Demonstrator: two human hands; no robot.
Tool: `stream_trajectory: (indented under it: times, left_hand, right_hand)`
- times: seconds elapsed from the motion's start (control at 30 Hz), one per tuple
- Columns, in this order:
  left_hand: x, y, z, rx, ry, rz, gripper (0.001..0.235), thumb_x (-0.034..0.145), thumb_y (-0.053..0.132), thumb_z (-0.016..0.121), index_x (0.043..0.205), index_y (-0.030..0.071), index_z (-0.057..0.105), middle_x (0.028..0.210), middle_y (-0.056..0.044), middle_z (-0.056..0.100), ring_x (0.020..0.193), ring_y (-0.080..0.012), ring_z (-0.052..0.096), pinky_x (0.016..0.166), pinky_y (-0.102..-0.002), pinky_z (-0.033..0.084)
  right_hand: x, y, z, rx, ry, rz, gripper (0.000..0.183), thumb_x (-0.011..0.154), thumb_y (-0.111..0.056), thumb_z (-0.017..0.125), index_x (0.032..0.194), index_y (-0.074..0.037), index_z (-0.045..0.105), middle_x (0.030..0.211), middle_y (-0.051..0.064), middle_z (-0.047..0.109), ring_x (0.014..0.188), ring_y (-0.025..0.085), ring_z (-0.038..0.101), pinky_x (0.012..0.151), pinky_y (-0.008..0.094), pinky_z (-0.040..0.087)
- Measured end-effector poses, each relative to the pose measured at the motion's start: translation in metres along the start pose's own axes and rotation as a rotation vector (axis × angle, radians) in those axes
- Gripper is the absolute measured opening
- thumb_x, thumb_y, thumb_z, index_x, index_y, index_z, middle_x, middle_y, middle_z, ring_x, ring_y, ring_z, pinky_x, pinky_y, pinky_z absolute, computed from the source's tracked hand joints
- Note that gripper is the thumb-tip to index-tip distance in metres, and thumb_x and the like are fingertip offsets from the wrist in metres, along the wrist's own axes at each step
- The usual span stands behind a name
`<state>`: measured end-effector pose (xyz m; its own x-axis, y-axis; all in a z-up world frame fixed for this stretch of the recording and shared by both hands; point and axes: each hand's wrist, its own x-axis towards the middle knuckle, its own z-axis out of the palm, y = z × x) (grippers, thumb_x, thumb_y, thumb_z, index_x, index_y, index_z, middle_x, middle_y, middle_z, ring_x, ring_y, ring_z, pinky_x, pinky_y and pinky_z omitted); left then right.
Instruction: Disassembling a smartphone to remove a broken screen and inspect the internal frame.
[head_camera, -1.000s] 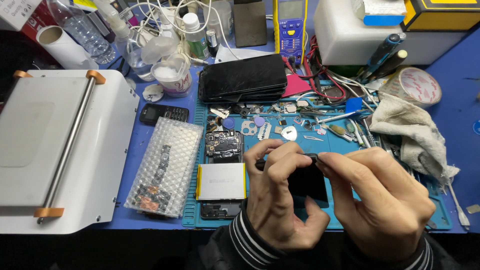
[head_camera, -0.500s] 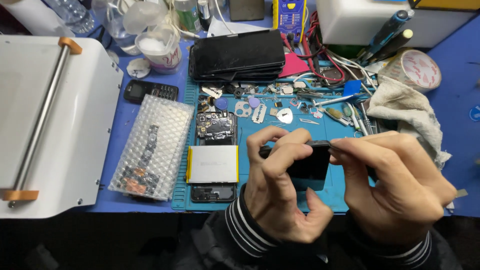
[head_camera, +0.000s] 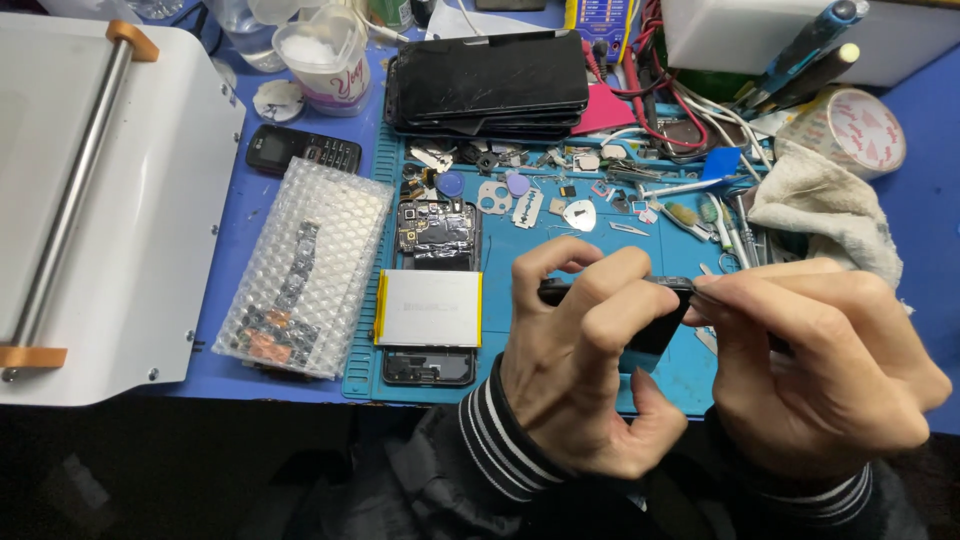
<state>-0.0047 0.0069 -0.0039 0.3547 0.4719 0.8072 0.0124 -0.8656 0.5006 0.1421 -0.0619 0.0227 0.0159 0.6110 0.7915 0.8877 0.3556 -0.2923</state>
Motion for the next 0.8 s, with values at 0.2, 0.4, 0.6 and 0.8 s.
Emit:
stream_trajectory:
  times: [0.2,0.4,0.6,0.8]
  left_hand:
    - [-0.0017,-0.0031,0.0027,0.016,-0.003,-0.006,0.068,0.065,0.004,0.07,0.127,0.005,0.042,0.126,-0.014,0.059,0.108,-0.0299,0.061,0.115,-0.049,0.038]
    - [0.0021,-0.0025,0.0015,0.001,0.003,-0.022,0.067,0.064,0.004,0.067,0.126,0.005,0.041,0.122,-0.014,0.06,0.105,-0.0287,0.059,0.113,-0.047,0.037]
    - [0.0029,-0.0026,0.001,-0.004,0.006,-0.008,0.066,0.064,0.005,0.067,0.124,0.005,0.042,0.121,-0.015,0.06,0.104,-0.0293,0.059,0.111,-0.049,0.037]
    - [0.0027,-0.0051,0.004,0.0,0.014,-0.007,0.064,0.063,0.008,0.067,0.122,0.006,0.043,0.119,-0.012,0.059,0.101,-0.027,0.058,0.11,-0.05,0.036]
  right_hand:
    - [0.0025,-0.0046,-0.0004,-0.018,-0.014,0.002,0.013,0.093,0.028,0.074,0.102,0.019,0.07,0.095,0.028,0.064,0.077,0.031,0.061,0.074,0.039,0.052]
    - [0.0036,-0.0078,0.0015,-0.013,-0.006,0.02,0.017,0.09,0.031,0.074,0.101,0.019,0.069,0.093,0.027,0.065,0.075,0.03,0.06,0.073,0.038,0.052]
    - [0.0052,-0.0103,0.0035,-0.043,0.007,0.041,0.018,0.087,0.028,0.075,0.099,0.015,0.072,0.092,0.023,0.066,0.075,0.027,0.062,0.071,0.035,0.051]
    - [0.0083,-0.0092,0.0084,-0.026,0.045,0.022,0.021,0.081,0.026,0.073,0.096,0.012,0.073,0.086,0.02,0.066,0.069,0.025,0.062,0.064,0.032,0.05]
